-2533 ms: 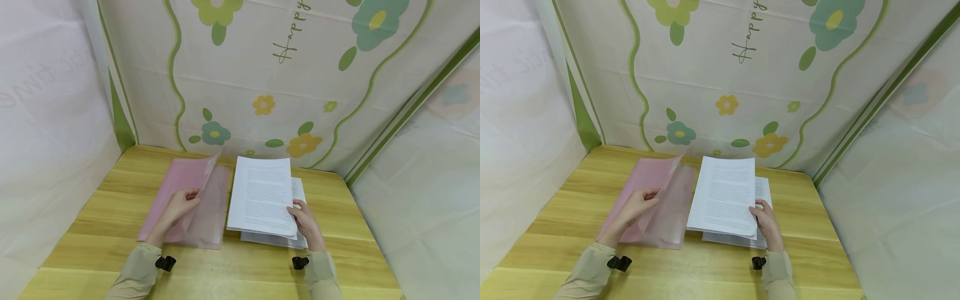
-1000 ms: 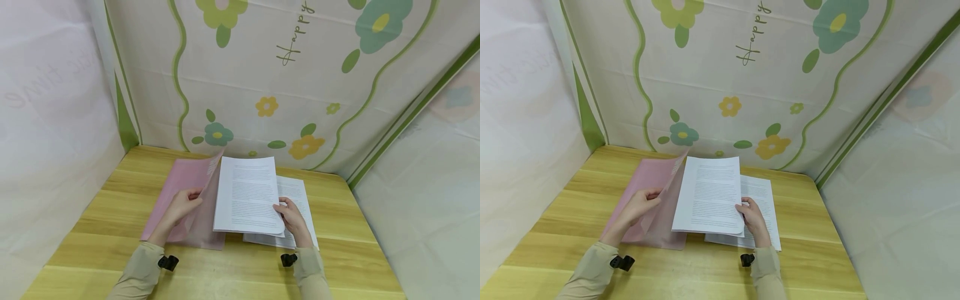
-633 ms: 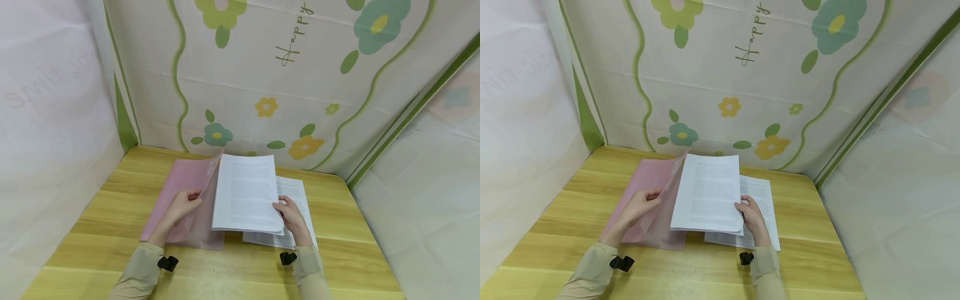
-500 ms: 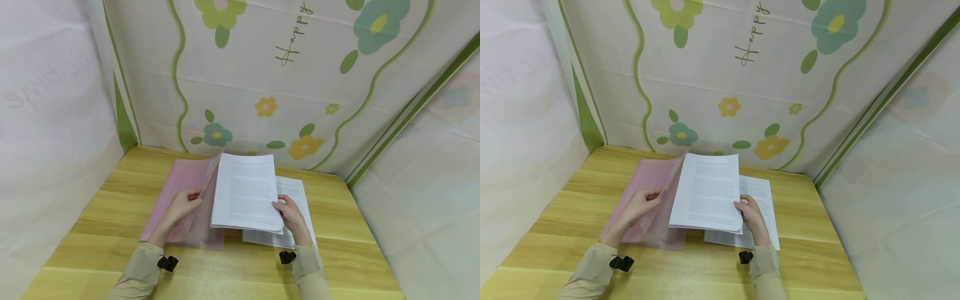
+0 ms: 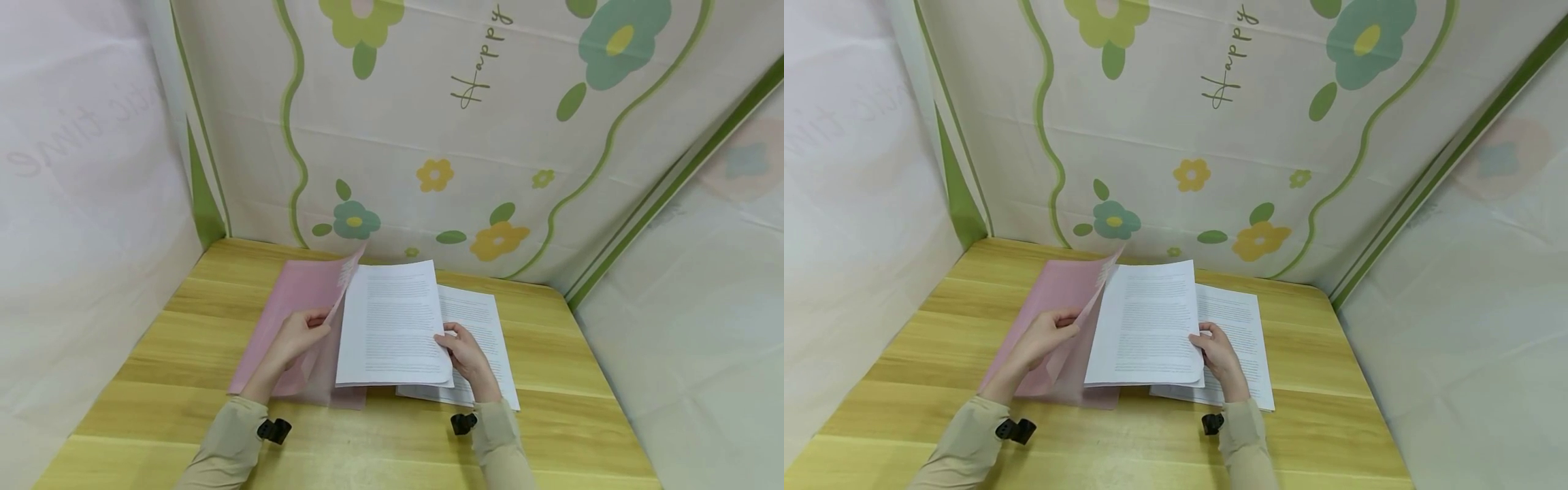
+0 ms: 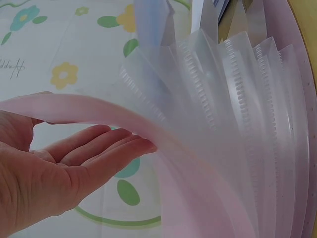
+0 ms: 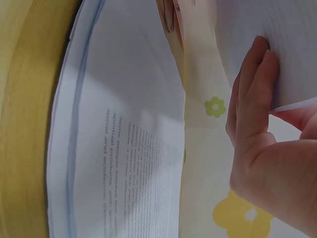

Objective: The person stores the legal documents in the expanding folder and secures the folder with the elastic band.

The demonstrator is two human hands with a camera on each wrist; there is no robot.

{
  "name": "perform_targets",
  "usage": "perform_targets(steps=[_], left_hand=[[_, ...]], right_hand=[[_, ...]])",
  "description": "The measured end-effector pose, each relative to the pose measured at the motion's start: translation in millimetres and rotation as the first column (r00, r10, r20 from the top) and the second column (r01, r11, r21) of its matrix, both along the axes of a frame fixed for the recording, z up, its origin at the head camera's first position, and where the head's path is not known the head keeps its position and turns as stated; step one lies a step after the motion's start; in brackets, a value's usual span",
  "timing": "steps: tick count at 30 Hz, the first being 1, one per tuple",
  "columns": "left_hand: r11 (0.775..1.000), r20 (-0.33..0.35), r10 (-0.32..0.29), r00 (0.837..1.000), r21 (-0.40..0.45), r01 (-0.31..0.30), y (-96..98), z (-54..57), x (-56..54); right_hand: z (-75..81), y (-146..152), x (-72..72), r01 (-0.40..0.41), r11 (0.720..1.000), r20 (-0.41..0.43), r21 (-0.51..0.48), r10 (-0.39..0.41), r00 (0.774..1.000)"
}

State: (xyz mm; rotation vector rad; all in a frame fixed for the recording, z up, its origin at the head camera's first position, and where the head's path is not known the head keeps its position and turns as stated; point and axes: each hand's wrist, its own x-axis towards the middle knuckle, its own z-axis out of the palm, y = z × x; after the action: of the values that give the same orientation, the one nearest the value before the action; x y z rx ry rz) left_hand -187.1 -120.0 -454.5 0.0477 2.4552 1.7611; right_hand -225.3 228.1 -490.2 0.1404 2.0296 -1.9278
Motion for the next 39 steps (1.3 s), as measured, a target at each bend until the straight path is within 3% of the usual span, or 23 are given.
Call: perform_targets(steps=[9,22,39], left_hand=[[1.000,0.014,0.024,1.000,-0.002,-0.024,2.1,-1.4,-2.2],[1.000,0.016,0.013,1.000,0.001,-0.013,1.0,1.5,-0.5],[0.999,0.035,0.030,0.999,0.015,-0.030,2.0,1.2,-1.8]], right_hand=[[2.9,-9,-0.3,-0.042,0.999,0.019,-0.007,0.042,0.999],[12.4,-9,3.9,-0.121,0.992,0.029,-0.043,0.122,0.992],[16.2,-24,1.0,-0.130,0.990,-0.016,-0.049,0.130,0.991]])
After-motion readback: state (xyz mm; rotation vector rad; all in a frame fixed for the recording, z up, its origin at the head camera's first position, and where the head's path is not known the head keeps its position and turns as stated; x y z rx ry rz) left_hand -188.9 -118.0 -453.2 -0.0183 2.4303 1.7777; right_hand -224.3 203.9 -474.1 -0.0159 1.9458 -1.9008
